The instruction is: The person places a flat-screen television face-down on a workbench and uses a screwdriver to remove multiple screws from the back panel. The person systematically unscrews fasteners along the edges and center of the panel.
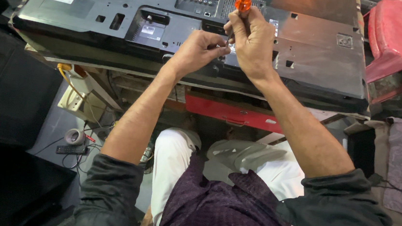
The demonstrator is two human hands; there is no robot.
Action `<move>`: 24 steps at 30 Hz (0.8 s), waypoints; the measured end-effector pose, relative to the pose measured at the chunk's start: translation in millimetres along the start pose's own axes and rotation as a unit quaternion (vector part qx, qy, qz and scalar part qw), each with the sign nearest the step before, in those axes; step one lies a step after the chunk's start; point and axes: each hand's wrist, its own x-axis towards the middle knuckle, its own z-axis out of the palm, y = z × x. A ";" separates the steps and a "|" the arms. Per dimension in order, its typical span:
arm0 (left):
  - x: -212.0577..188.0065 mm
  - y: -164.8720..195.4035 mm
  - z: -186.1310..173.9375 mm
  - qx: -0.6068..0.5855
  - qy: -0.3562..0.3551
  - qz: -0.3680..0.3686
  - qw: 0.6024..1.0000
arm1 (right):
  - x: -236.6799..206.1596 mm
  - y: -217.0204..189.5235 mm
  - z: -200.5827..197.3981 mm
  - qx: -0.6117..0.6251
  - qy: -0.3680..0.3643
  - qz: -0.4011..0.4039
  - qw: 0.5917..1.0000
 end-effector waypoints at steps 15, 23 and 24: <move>-0.5 -2.2 0.2 0.022 -0.008 0.013 1.000 | 2.2 1.6 1.8 -0.016 0.004 0.015 1.000; -1.2 -1.0 -1.7 0.030 -0.018 0.013 0.999 | 2.7 2.0 2.5 -0.005 -0.012 -0.005 1.000; -1.3 -1.6 -1.9 0.022 -0.017 0.021 0.999 | 2.6 2.5 2.0 -0.006 -0.014 -0.008 1.000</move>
